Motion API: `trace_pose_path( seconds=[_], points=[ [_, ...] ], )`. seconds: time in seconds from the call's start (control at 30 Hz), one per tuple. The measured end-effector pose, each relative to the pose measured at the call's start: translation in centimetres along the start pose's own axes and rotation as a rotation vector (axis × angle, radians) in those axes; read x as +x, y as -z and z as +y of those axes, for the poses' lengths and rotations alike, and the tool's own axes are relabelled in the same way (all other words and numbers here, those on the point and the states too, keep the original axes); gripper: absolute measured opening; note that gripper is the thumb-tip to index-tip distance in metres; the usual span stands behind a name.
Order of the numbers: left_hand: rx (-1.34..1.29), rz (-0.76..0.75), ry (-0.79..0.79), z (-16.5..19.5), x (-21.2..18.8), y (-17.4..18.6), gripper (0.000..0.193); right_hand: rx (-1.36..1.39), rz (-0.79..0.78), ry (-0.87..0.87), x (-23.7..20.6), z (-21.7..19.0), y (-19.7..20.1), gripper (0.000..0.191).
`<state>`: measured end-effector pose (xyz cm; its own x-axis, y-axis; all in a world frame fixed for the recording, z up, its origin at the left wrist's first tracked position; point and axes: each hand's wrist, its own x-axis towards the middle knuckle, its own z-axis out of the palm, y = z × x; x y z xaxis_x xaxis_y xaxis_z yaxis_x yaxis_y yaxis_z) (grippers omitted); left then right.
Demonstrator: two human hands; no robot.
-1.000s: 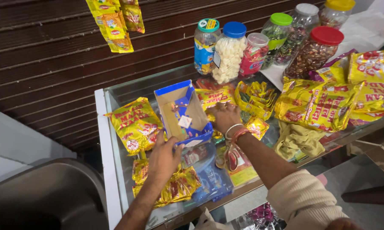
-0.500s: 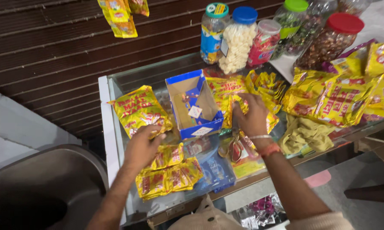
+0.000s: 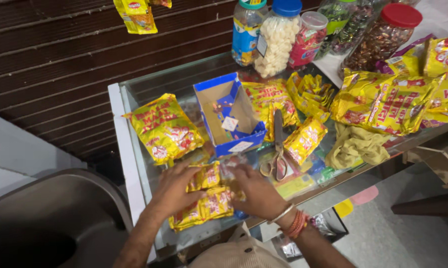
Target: The person opens a large yellow snack bag and separates the smaller individual packets inside. They then place the packets into a blue cardboard box on the glass counter, arranging them neatly. The person repeats this process with another large bag, continuing to fill the box with snack packets.
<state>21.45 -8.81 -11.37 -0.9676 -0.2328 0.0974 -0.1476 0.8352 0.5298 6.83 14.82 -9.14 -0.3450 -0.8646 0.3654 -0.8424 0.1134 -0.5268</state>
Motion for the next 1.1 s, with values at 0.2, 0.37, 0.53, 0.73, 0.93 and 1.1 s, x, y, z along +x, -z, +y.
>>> trace_pose_path(
  seconds=[0.2, 0.37, 0.53, 0.73, 0.93, 1.1],
  points=[
    [-0.147, 0.045, -0.054, 3.5, 0.5, 0.7, 0.06, 0.117, 0.086, -0.38, -0.2, 2.4, 0.7, 0.036],
    [-0.496, -0.028, -0.112, 7.0, 2.1, 1.3, 0.065, 0.126, 0.074, -0.558, 1.6, -0.1, 5.4, 0.023],
    [-0.659, -0.084, -0.129, 7.6, 5.0, 0.5, 0.045, 0.519, 0.154, -0.519, 4.5, -2.9, 9.0, 0.018],
    [-0.731, -0.046, -0.025, 5.2, 7.5, -0.2, 0.022, 0.607, 0.32, -0.506, 5.3, -1.2, 10.1, 0.024],
    [-0.704, 0.153, -0.07, 3.5, 7.4, -0.3, 0.018, 0.368, 0.024, -0.229, -0.3, 1.0, 1.7, 0.065],
    [-0.737, 0.391, -0.002, 4.0, 6.9, -0.6, 0.026, 0.26, -0.146, -0.406, -3.9, 1.6, -3.6, 0.041]
  ],
)
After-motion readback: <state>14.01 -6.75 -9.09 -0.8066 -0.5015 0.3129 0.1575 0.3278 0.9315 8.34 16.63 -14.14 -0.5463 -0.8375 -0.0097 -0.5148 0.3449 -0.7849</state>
